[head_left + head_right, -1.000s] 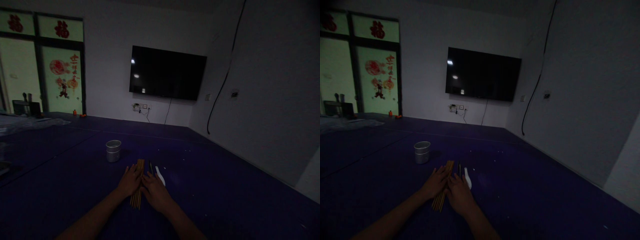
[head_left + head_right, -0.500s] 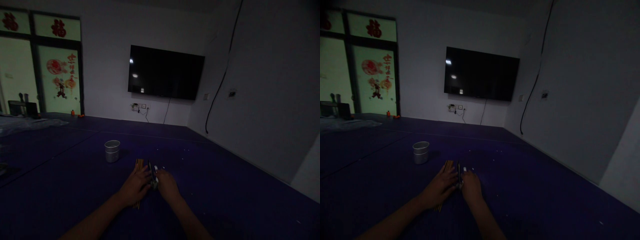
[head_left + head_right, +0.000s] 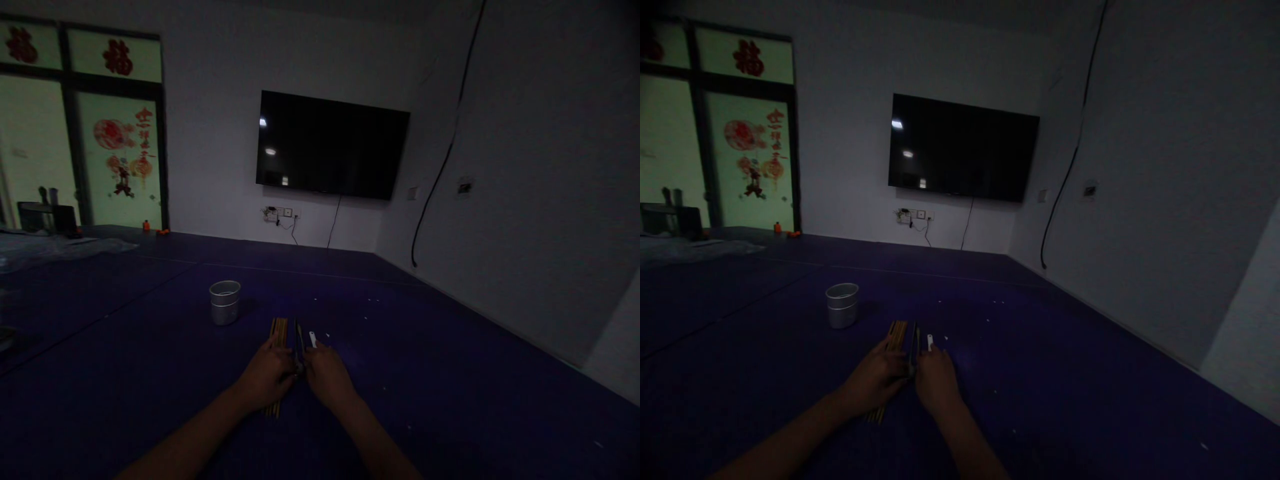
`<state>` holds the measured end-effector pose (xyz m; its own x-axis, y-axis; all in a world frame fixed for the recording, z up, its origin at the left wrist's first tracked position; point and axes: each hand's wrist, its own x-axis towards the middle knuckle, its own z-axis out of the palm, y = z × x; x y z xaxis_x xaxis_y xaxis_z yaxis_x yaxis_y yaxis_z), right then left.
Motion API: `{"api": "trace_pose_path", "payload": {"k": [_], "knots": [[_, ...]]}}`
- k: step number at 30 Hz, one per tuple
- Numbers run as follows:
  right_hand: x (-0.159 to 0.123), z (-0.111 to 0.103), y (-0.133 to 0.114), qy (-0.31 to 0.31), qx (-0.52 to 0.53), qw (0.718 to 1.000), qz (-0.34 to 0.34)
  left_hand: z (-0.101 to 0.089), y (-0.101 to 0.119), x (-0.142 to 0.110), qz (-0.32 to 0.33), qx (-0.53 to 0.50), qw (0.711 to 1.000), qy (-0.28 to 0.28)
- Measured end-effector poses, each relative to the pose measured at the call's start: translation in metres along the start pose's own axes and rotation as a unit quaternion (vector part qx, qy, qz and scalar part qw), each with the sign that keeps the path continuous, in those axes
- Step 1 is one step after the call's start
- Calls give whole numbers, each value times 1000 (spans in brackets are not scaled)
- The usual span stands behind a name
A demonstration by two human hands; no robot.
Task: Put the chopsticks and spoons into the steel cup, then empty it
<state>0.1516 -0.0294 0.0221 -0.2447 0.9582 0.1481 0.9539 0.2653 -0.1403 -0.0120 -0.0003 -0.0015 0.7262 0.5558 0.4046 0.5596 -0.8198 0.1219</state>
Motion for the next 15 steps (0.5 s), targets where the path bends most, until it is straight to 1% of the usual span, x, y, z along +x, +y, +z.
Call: {"api": "trace_pose_path", "payload": {"k": [6,11,15], "knots": [[-1,-1,-3,12,-12,1000,-8,-2,3,1,-5,24,1000,20],[-2,3,-4,25,-6,1000,0,-3,2,2,-3,45,998,44],[-3,5,-2,35,-6,999,-3,0,0,0,7,25,997,66]]}}
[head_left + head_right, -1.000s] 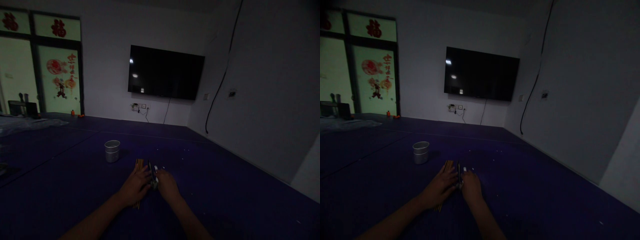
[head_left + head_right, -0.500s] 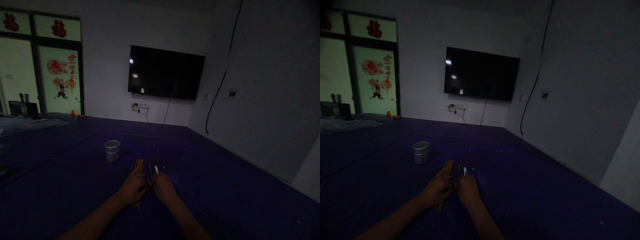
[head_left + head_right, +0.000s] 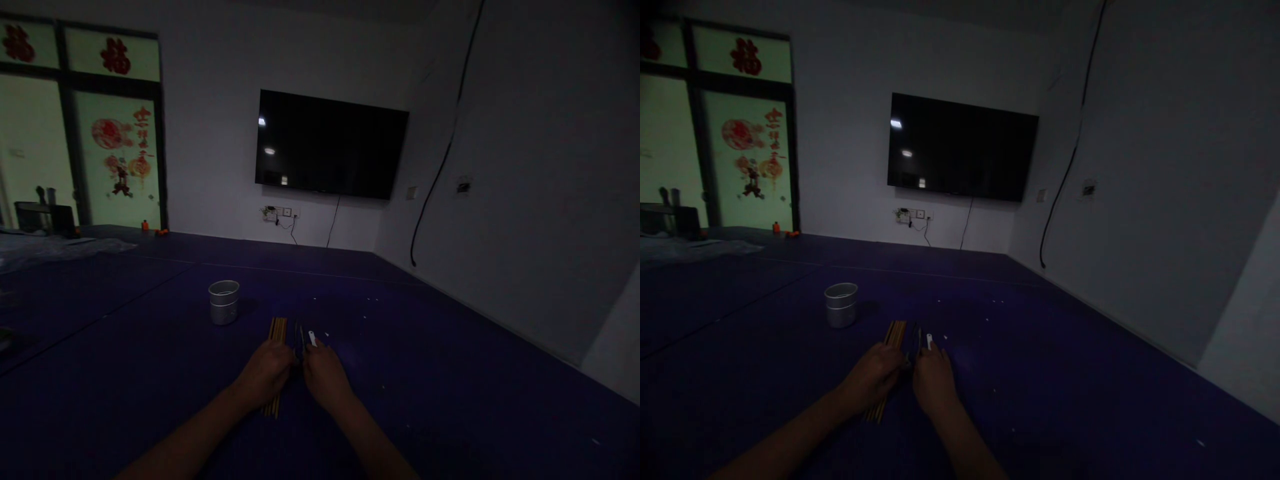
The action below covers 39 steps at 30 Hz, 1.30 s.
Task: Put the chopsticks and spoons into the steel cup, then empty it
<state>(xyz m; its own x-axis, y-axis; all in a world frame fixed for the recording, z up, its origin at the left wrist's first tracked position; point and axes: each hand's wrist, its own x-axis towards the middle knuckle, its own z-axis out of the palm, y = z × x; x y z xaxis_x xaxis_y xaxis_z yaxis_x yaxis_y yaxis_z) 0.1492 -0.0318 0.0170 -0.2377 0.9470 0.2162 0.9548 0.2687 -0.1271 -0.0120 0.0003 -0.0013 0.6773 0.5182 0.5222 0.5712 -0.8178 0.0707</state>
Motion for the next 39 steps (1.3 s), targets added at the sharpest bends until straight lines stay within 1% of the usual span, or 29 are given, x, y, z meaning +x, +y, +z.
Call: {"api": "trace_pose_path", "payload": {"k": [3,6,9,12,16,21,23,26,30,33,39], "knots": [[0,1,0,5,6,1000,9,2,-1,-1,4,-41,999,15],[1,1,0,9,15,1000,10,4,-1,0,3,-83,996,11],[0,3,-1,17,18,1000,10,7,0,1,-5,-103,995,10],[0,6,-1,22,18,1000,13,8,2,1,-1,-111,994,26],[-1,5,-1,9,15,1000,11,7,2,2,17,-91,995,47],[0,-1,-3,4,17,1000,10,10,-2,4,55,-8,997,62],[1,-1,-3,0,18,1000,8,13,-3,4,69,30,996,55],[1,2,-2,2,26,999,18,13,0,5,99,66,993,18],[-1,2,-1,-8,42,999,21,6,8,5,125,38,991,-12],[-3,-1,-2,-26,50,998,23,0,11,4,117,8,993,-13],[-1,2,0,-16,44,999,17,-10,15,5,82,-26,996,-30]]}}
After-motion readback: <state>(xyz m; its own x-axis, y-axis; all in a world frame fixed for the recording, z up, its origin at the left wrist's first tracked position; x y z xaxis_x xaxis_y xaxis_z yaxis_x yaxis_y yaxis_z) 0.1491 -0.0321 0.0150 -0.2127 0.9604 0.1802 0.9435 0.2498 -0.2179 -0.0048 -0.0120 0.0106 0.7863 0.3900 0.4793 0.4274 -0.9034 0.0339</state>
